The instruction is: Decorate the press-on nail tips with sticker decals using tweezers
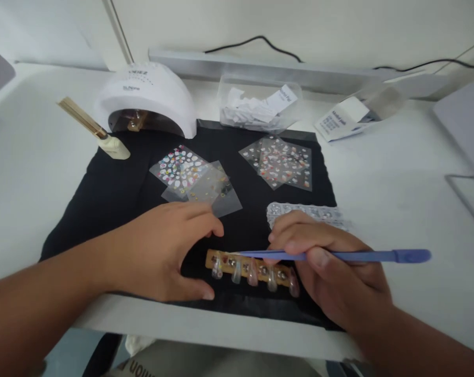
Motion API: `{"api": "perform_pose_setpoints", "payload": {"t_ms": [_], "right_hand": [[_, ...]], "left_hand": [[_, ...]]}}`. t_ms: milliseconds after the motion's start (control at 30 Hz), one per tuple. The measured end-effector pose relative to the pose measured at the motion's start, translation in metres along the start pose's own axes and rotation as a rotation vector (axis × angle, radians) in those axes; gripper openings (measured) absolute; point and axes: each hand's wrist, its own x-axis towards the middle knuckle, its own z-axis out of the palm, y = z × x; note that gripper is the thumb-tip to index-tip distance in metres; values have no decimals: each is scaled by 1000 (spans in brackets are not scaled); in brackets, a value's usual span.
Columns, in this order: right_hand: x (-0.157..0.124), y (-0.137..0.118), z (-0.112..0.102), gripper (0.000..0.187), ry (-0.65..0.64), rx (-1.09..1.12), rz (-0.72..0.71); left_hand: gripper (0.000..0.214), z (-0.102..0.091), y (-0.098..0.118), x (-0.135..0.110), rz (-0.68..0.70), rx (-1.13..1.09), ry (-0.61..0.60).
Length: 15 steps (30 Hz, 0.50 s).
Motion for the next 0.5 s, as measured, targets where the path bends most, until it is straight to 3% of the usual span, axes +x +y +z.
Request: {"api": "perform_pose_setpoints", "payload": {"t_ms": [300, 500], "right_hand": [[4, -11, 6, 17, -32, -67, 111], [5, -10, 6, 19, -68, -88, 55]], "left_hand": [[26, 5, -4, 2, 117, 26, 25], [20, 4, -3, 3, 128, 18, 15]]}}
